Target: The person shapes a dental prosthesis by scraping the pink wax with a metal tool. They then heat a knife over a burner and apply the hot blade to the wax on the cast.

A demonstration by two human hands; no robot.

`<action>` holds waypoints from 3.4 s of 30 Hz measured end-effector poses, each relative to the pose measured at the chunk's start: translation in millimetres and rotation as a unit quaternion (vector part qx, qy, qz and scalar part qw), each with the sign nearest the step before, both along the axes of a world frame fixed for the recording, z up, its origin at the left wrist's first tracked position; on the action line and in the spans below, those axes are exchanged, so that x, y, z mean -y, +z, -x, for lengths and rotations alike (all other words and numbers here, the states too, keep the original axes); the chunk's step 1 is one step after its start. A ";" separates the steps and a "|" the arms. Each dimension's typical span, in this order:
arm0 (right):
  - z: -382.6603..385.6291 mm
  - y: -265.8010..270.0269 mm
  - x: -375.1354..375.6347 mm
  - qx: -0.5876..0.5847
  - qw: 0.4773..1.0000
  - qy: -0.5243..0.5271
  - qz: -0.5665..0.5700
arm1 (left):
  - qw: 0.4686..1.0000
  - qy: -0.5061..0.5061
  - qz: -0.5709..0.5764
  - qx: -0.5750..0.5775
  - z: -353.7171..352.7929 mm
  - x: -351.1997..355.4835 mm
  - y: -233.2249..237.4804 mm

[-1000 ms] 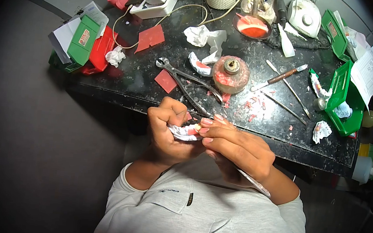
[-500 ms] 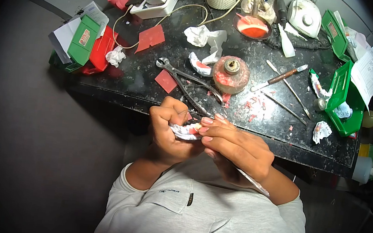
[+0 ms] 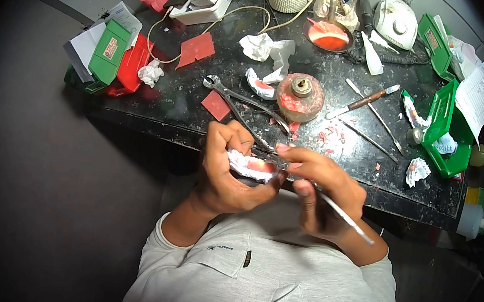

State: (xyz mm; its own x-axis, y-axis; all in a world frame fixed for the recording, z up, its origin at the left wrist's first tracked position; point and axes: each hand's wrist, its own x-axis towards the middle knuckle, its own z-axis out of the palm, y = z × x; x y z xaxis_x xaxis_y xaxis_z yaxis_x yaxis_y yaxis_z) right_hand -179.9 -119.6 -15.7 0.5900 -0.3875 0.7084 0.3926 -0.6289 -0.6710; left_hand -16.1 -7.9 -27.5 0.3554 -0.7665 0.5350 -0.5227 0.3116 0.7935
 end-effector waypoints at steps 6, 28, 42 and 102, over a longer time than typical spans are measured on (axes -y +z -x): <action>4.3 -5.0 7.9 0.033 0.997 0.007 -0.072 | 0.998 -0.033 -0.056 -0.023 -2.9 -3.2 4.1; 1.1 6.1 8.7 -0.011 0.984 0.141 -0.111 | 0.907 -0.266 -0.175 -0.275 -7.9 -16.6 20.8; 2.6 7.4 8.1 -0.023 0.980 0.163 -0.110 | 0.866 -0.278 -0.261 -0.325 -8.7 -19.1 26.3; 10.2 -5.1 30.4 0.092 0.991 -0.074 -0.066 | 0.754 -0.301 -0.064 -0.580 -11.5 0.9 8.5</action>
State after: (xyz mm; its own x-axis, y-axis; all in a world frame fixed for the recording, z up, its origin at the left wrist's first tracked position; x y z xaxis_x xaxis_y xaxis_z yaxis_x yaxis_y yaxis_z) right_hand -190.1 -150.0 -20.8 0.3856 -0.5565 0.7360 0.4252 -0.6007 -0.6770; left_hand -4.5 -8.8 -19.0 0.0938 -0.9948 0.0404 0.7516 0.0974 0.6524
